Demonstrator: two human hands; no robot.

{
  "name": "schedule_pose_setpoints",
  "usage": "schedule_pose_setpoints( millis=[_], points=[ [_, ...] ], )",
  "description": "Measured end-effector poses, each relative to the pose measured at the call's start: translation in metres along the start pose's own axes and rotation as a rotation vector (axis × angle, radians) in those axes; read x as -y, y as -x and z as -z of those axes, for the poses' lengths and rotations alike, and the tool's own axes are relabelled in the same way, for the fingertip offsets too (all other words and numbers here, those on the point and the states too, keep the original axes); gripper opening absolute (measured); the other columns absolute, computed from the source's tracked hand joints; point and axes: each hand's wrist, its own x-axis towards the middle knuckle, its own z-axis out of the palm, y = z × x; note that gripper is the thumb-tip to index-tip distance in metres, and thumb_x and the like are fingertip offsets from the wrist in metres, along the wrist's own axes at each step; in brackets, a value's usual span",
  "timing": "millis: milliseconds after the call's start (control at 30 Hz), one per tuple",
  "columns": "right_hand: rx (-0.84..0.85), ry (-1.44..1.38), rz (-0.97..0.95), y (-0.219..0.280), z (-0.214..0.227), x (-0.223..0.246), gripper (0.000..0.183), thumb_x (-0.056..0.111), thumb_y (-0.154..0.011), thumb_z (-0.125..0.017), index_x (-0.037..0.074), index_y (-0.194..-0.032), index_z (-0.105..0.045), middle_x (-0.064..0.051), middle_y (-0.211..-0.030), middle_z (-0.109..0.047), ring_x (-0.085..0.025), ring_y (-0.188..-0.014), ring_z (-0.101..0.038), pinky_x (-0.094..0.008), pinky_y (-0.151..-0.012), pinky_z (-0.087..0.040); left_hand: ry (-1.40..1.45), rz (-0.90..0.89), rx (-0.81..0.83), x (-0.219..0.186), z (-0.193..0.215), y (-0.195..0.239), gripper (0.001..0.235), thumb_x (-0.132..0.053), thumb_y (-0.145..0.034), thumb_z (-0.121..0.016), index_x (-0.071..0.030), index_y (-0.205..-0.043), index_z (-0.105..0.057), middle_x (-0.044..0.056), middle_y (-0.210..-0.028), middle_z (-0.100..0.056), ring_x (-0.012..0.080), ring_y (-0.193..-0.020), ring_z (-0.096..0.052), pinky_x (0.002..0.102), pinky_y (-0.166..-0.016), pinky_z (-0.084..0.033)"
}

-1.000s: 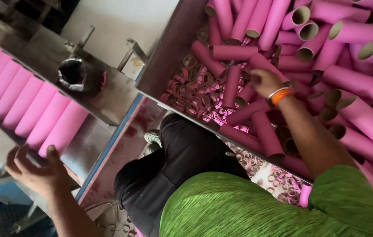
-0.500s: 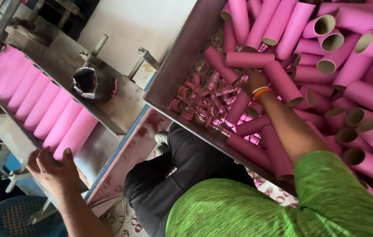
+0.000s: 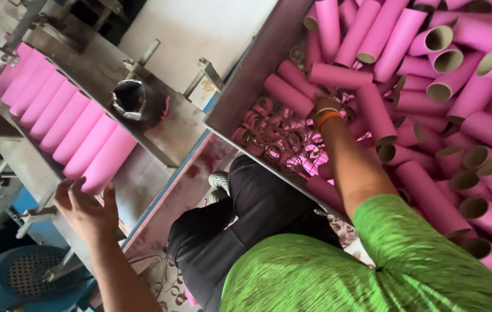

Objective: The person repeatedly picks up pink cylindrical tubes from a large bin and places them into a metal tray on a conveyor belt. The person handles the tubes by hand, moving them one at a time or in small groups from the bin to the tray.

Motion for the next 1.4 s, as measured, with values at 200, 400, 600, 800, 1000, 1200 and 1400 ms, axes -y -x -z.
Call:
schedule_pose_setpoints(
  millis=[200, 400, 600, 800, 1000, 1200, 1400],
  points=[
    [-0.225, -0.018, 0.083, 0.018, 0.094, 0.002, 0.018, 0.013, -0.091, -0.076, 0.007, -0.107, -0.080, -0.017, -0.098, -0.076, -0.027, -0.088, -0.071, -0.039, -0.080, -0.055, 0.106, 0.003, -0.047, -0.007, 0.001, -0.007, 0.054, -0.028, -0.093, -0.088, 0.000, -0.131, -0.060, 0.025, -0.144, -0.051, 0.0456, -0.133, -0.051, 0.055, -0.113, -0.046],
    [-0.258, -0.190, 0.423, 0.034, 0.276, 0.093, 0.010, 0.000, -0.105, -0.075, 0.000, -0.116, -0.076, -0.009, -0.099, -0.075, -0.012, -0.087, -0.067, -0.028, -0.083, -0.053, 0.210, 0.042, -0.071, -0.022, 0.003, -0.008, 0.057, -0.031, -0.086, -0.088, -0.003, -0.129, -0.063, 0.027, -0.140, -0.053, 0.0464, -0.129, -0.052, 0.053, -0.107, -0.046],
    [0.001, -0.862, 0.550, 0.034, 0.282, 0.276, 0.020, -0.003, -0.100, -0.074, -0.003, -0.120, -0.069, -0.005, -0.111, -0.072, -0.011, -0.100, -0.067, -0.025, -0.099, -0.054, 0.373, 0.004, -0.120, -0.034, 0.017, -0.011, 0.067, -0.048, -0.089, -0.082, -0.002, -0.133, -0.061, 0.023, -0.136, -0.056, 0.0431, -0.126, -0.056, 0.051, -0.107, -0.048],
    [0.285, -0.907, 0.646, 0.042, 0.118, 0.455, 0.043, -0.006, -0.085, -0.069, 0.003, -0.127, -0.062, -0.003, -0.120, -0.066, -0.015, -0.103, -0.070, -0.029, -0.086, -0.058, 0.407, -0.091, -0.150, -0.035, 0.020, -0.009, 0.074, -0.055, -0.093, -0.073, -0.003, -0.143, -0.056, 0.022, -0.145, -0.053, 0.0439, -0.133, -0.051, 0.054, -0.116, -0.040],
    [0.041, -0.358, 0.717, 0.082, 0.038, 0.520, 0.021, 0.006, -0.087, -0.069, 0.008, -0.108, -0.069, -0.015, -0.094, -0.073, -0.038, -0.093, -0.069, -0.045, -0.081, -0.052, 0.012, -0.143, 0.154, -0.045, 0.017, -0.015, 0.069, -0.051, -0.065, -0.086, -0.008, -0.115, -0.067, 0.019, -0.143, -0.049, 0.0417, -0.138, -0.041, 0.058, -0.120, -0.024],
    [-0.107, -0.243, 0.876, 0.053, 0.124, 0.440, 0.006, 0.013, -0.092, -0.074, 0.008, -0.095, -0.075, -0.015, -0.094, -0.074, -0.036, -0.089, -0.070, -0.043, -0.078, -0.055, -0.144, -0.110, 0.271, -0.040, -0.009, -0.019, 0.068, -0.052, -0.070, -0.085, -0.006, -0.117, -0.068, 0.019, -0.146, -0.048, 0.0376, -0.142, -0.037, 0.057, -0.121, -0.021],
    [0.001, -0.426, 0.361, 0.025, 0.174, 0.233, 0.016, 0.017, -0.096, -0.075, 0.007, -0.108, -0.074, -0.007, -0.097, -0.075, -0.013, -0.085, -0.069, -0.029, -0.079, -0.055, -0.088, -0.150, 0.289, -0.037, -0.014, -0.031, 0.074, -0.057, -0.078, -0.086, -0.002, -0.123, -0.066, 0.022, -0.147, -0.048, 0.0431, -0.139, -0.039, 0.059, -0.117, -0.028]
  ],
)
